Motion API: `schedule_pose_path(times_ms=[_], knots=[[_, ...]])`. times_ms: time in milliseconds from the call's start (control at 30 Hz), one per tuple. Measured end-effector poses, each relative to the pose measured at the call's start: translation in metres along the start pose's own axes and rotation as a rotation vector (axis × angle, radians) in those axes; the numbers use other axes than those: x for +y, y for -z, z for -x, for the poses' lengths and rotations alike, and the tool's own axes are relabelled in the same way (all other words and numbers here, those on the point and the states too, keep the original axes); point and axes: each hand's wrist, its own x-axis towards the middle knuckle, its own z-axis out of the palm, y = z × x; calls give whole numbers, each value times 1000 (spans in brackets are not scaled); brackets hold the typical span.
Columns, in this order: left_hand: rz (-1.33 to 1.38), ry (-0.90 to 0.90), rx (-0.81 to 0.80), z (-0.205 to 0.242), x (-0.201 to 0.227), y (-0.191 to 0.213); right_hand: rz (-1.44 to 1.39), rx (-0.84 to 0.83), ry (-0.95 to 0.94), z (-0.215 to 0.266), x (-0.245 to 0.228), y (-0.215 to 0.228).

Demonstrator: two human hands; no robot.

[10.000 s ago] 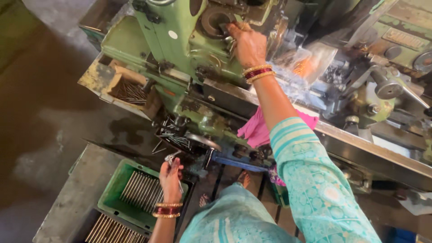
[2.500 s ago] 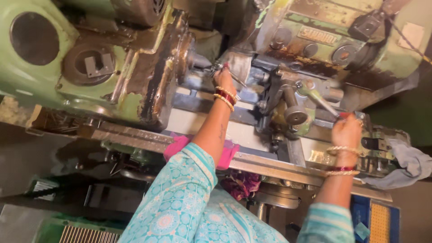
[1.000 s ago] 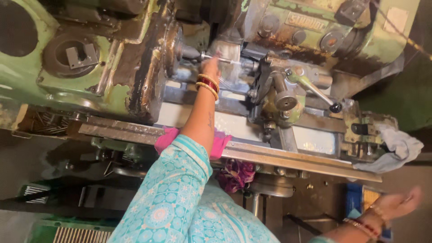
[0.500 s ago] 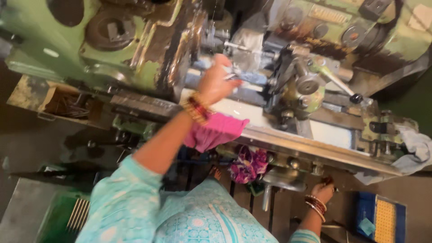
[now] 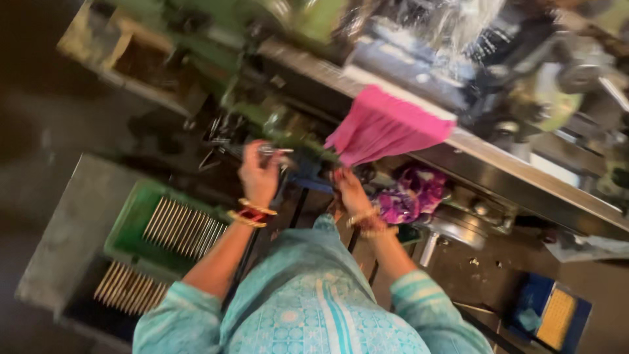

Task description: The person operates a metal lathe to machine cylindrical metal rods. They load a rod into the chuck, engage the cutting tool, and then remove the finished rod, placing it into a green bin. This process is repeated multiple times.

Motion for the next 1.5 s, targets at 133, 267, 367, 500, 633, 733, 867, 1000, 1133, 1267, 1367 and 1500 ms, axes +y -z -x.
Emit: schedule_pose_path(times_ms=[133,267,367,500,633,733,867,1000,1133,1267,1367,1500], knots=[[-399,-163,-57,32,9,11,-171,-262,-270,-1,-58,-69],[-493,-257,-65,30,22,42,-92,-300,-253,13,-77,-112],[-499,-289,-16,32,25,61,-79,-346,-289,17,-71,-132],[-484,-294,-33,41,27,81,-56,-472,-373,19,-66,-141],[-530,-404,-392,23,22,116,180,-565,-561,21,-79,-140],[-620,-676,-671,16,20,138,179,-750,-736,29,-75,-133],[-650,-442,-176,31,29,121,16,-561,-370,21,-41,-142],[-398,262,42,54,27,80,169,-323,465,-8,27,-152],[-205,362,126,81,11,72,294,-80,890,-47,65,-146],[-473,442,147,119,-48,112,-112,254,405,-65,29,-84],[-708,430,304,126,-134,181,-17,228,426,-48,6,-30],[-920,529,177,134,-235,251,-66,278,331,-15,13,13]])
